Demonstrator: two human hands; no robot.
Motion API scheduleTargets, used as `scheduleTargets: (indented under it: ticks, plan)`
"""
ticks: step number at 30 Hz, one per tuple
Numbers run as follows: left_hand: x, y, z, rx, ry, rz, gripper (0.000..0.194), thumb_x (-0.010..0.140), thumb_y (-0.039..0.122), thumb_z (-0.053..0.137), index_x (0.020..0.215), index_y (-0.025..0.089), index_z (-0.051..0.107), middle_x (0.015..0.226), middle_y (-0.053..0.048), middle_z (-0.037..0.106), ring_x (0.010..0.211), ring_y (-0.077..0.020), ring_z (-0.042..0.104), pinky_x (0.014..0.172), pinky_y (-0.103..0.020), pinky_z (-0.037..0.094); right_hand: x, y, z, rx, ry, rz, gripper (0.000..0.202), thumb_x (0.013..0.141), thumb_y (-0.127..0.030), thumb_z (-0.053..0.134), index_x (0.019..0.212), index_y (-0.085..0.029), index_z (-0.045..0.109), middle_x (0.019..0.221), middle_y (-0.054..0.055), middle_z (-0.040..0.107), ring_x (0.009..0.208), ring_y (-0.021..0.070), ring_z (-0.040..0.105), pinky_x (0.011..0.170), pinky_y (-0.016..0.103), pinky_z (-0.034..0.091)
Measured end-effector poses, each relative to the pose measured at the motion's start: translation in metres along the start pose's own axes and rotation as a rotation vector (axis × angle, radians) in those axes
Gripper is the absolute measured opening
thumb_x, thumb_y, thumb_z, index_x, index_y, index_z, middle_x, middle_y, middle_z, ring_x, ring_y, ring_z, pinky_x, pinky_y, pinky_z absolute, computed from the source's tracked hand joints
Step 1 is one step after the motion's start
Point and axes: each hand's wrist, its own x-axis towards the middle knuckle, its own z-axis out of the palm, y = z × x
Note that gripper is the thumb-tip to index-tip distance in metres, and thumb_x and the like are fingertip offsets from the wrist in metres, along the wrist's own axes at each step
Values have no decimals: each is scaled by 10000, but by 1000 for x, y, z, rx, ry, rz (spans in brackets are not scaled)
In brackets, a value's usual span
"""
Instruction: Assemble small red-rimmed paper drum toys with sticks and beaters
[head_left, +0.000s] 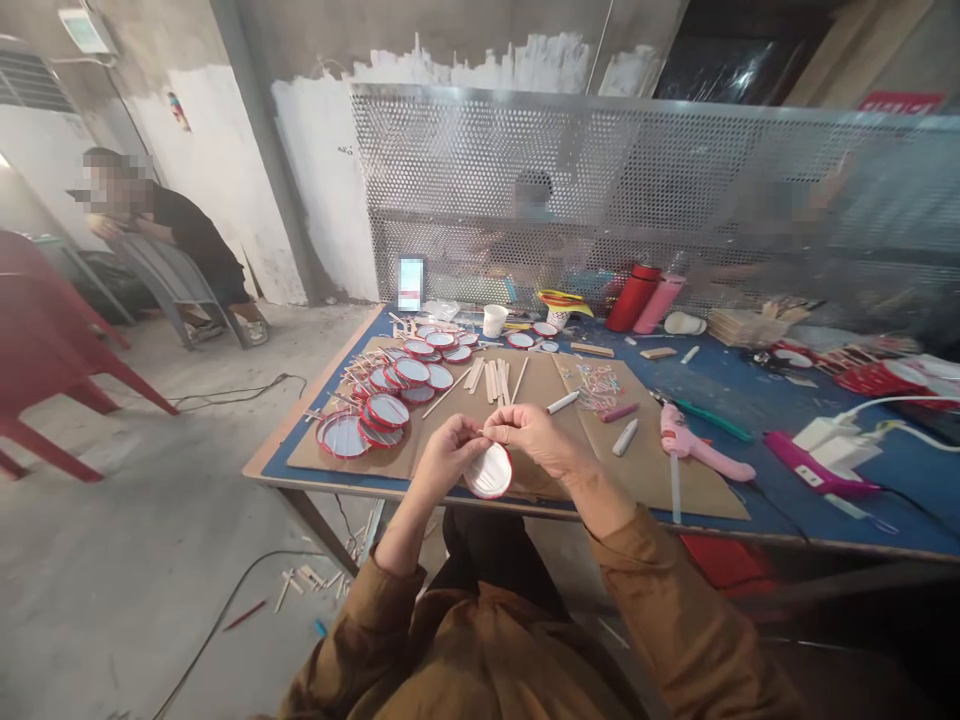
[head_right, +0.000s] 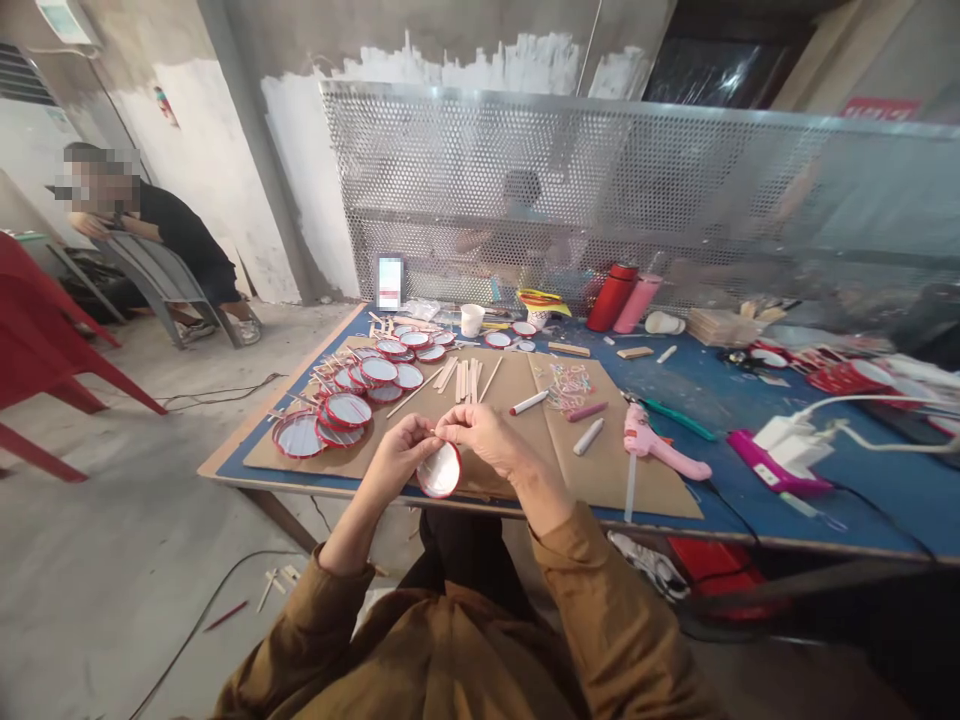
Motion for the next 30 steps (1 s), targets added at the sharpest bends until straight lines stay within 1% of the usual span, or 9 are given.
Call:
scheduleTargets:
  ticks: [4,9,12,15,17,19,21,23,30]
  plan:
    - [1,-5,-2,56,27,-2,358,646,422,714,712,158,482,585,55,506,521,-59,437,495,-173,324,0,10,6,17,64,-11,261,648,-380,699,704,-138,615,613,-36,565,580,91,475,569,223,355]
    - [0,-2,-2,96,35,13,336,667,420,696,673,156,488,569,53,488,513,-59,418,488,-172,321,-3,23,16,353,133,70,351,615,-451,728,740,-172,556,645,-18,576,579,118,516,582,255,413]
    - [0,1,0,132,36,3,321,679,412,683,656,158,487,548,57,469,500,-59,399,471,-169,300,-6,25,15,426,161,70,370,620,-471,725,746,-185,526,697,-3,587,612,132,534,610,271,430]
    - [1,1,1,155,62,5,302,686,386,672,644,163,473,529,62,449,487,-60,383,460,-170,283,-12,24,7,315,216,-40,339,710,-496,644,727,-199,482,653,-33,499,582,112,462,570,245,383]
    - [2,-2,2,158,93,2,280,701,368,653,645,170,461,528,63,448,485,-65,381,458,-174,281,-21,25,2,158,241,-117,314,781,-487,579,719,-203,463,635,-45,433,579,108,414,562,236,354]
    - [2,-5,3,185,145,4,249,715,342,634,647,175,463,532,61,447,488,-69,381,461,-178,281,-32,27,-1,-22,234,-137,286,841,-465,519,737,-203,472,647,-42,416,593,111,401,571,234,350]
    - [0,-8,6,245,202,18,211,718,304,629,640,173,483,537,59,447,501,-72,381,474,-180,285,-45,29,0,-158,229,-119,264,878,-448,470,772,-207,486,661,-36,426,596,116,407,568,234,359]
    - [-5,-9,11,304,243,29,184,709,266,634,625,170,502,536,57,450,514,-73,379,491,-180,287,-56,32,2,-225,246,-122,246,897,-428,438,790,-213,485,672,-28,448,600,123,429,568,238,381]
    - [-24,-10,29,360,298,39,163,723,235,608,613,176,504,526,58,453,512,-77,382,506,-185,285,-85,36,15,-509,395,-249,189,909,-332,424,776,-227,508,754,23,557,723,166,541,678,273,439]
